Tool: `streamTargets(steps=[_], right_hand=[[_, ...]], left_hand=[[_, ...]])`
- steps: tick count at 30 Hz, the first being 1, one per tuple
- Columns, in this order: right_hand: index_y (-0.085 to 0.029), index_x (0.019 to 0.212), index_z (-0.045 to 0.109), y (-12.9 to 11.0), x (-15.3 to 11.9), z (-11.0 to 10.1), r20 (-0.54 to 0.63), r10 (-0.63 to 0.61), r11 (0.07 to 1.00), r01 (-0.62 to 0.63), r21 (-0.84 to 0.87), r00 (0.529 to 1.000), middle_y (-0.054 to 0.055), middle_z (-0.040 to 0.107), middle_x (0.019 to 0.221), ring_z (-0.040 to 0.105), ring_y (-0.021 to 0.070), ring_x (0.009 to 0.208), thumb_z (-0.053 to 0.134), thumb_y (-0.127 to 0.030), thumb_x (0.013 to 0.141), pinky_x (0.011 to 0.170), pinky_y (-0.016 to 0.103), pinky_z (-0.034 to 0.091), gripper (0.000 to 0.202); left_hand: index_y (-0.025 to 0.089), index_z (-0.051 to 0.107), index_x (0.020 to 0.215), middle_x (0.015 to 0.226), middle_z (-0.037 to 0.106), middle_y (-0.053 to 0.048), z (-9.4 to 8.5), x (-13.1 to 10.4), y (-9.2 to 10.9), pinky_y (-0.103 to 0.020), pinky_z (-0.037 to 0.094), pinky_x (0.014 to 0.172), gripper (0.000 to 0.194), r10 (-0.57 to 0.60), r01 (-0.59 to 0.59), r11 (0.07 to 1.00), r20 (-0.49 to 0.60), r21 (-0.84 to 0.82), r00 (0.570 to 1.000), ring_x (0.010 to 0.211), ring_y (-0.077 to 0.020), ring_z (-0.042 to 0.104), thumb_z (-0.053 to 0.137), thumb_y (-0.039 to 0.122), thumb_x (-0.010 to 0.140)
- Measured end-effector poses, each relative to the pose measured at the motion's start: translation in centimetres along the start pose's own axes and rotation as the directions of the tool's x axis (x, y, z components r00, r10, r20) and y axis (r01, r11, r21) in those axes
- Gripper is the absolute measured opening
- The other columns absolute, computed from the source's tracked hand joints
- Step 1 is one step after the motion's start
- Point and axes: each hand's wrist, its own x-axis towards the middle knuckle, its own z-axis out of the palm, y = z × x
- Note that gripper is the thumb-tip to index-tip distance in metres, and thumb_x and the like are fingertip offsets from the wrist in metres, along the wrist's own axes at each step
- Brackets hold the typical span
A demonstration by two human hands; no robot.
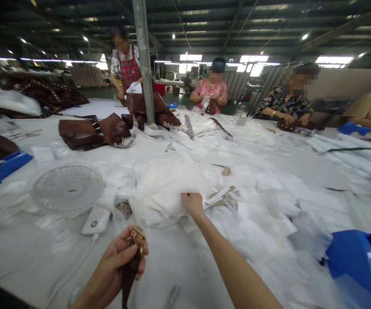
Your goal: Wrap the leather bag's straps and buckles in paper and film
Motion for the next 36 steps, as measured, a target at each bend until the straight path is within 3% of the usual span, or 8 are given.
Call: streamTargets(steps=[11, 15, 20, 23, 25, 27, 31, 36], right_hand=[[-0.018, 0.059, 0.052, 1.4, -1.3, -2.7, 0.034, 0.218, 0.883, -0.212, 0.419, 0.975, -0.002, 0.053, 0.05, 0.049, 0.0121, 0.047, 0.054, -0.056, 0.076, 0.047, 0.024, 0.039, 0.042], [-0.017, 0.064, 0.054, -0.2, -5.3, -5.3, 0.156, 0.157, 0.796, -0.219, 0.564, 0.975, -0.002, 0.051, 0.05, 0.043, 0.01, 0.045, 0.06, -0.062, 0.067, 0.046, 0.023, 0.037, 0.045], [-0.016, 0.061, 0.055, -2.5, -12.0, -9.6, 0.289, 0.047, 0.744, -0.226, 0.628, 0.956, -0.004, 0.045, 0.048, 0.037, 0.008, 0.044, 0.067, -0.062, 0.064, 0.042, 0.022, 0.028, 0.048], [-0.016, 0.06, 0.055, -3.5, -15.0, -11.8, 0.329, -0.036, 0.724, -0.202, 0.659, 0.944, -0.005, 0.043, 0.049, 0.036, 0.0073, 0.045, 0.067, -0.059, 0.068, 0.043, 0.021, 0.027, 0.045], [-0.015, 0.063, 0.058, -4.1, -16.2, -12.9, 0.338, -0.099, 0.726, -0.164, 0.668, 0.936, -0.004, 0.045, 0.051, 0.037, 0.0075, 0.047, 0.067, -0.056, 0.07, 0.045, 0.021, 0.027, 0.042], [-0.014, 0.065, 0.061, -4.4, -17.0, -13.7, 0.338, -0.148, 0.736, -0.124, 0.665, 0.929, -0.004, 0.047, 0.052, 0.038, 0.0078, 0.048, 0.067, -0.053, 0.072, 0.046, 0.021, 0.028, 0.04], [-0.014, 0.074, 0.065, -4.6, -18.9, -15.0, 0.318, -0.164, 0.723, -0.106, 0.682, 0.934, -0.002, 0.051, 0.055, 0.041, 0.0095, 0.051, 0.064, -0.056, 0.074, 0.049, 0.022, 0.031, 0.041], [-0.014, 0.076, 0.069, -3.8, -22.3, -15.9, 0.435, -0.131, 0.663, -0.248, 0.707, 0.891, 0.002, 0.058, 0.064, 0.046, 0.0113, 0.058, 0.067, -0.056, 0.072, 0.053, 0.022, 0.035, 0.043]], left_hand=[[0.019, 0.05, 0.099, 0.081, 0.062, -0.002, 1.8, 0.3, 0.3, -0.018, 0.044, 0.046, 0.036, -0.081, 0.102, 0.983, -0.133, 0.154, 0.988, 0.054, -0.0099, 0.059, 0.07, 0.039, 0.076], [0.018, 0.053, 0.09, 0.076, 0.064, -0.002, 3.1, 0.5, 0.4, -0.018, 0.041, 0.041, 0.039, -0.1, 0.125, 0.971, -0.132, 0.202, 0.986, 0.047, -0.0101, 0.058, 0.064, 0.053, 0.077], [0.015, 0.049, 0.06, 0.046, 0.052, 0.001, 5.1, 0.6, 0.9, -0.016, 0.025, 0.03, 0.052, -0.162, 0.2, 0.942, -0.154, 0.27, 0.975, 0.028, -0.0072, 0.043, 0.052, 0.063, 0.078], [0.015, 0.057, 0.093, 0.051, 0.057, 0.004, 6.4, 0.4, 1.2, -0.016, 0.022, 0.031, 0.04, -0.204, 0.219, 0.906, -0.079, 0.362, 0.976, 0.029, -0.0061, 0.041, 0.065, 0.05, 0.074], [0.016, 0.051, 0.114, 0.055, 0.06, 0.004, 7.3, 0.1, 1.1, -0.016, 0.027, 0.035, 0.056, -0.276, 0.243, 0.867, 0.011, 0.436, 0.961, 0.034, -0.0067, 0.044, 0.073, 0.041, 0.068], [0.013, 0.054, 0.107, 0.051, 0.057, 0.005, 8.0, -0.1, 0.5, -0.016, 0.028, 0.036, 0.054, -0.318, 0.242, 0.831, 0.071, 0.501, 0.945, 0.034, -0.0065, 0.043, 0.075, 0.039, 0.065], [0.014, 0.056, 0.071, 0.04, 0.047, 0.006, 9.2, -0.8, -0.6, -0.018, 0.02, 0.033, 0.037, -0.237, 0.16, 0.777, 0.047, 0.609, 0.97, 0.029, -0.0048, 0.031, 0.067, 0.05, 0.069], [0.015, 0.054, 0.062, 0.039, 0.046, 0.004, 10.1, -2.1, -1.3, -0.019, 0.022, 0.036, 0.04, -0.085, 0.006, 0.648, 0.065, 0.762, 0.994, 0.033, -0.0051, 0.032, 0.059, 0.053, 0.074]])
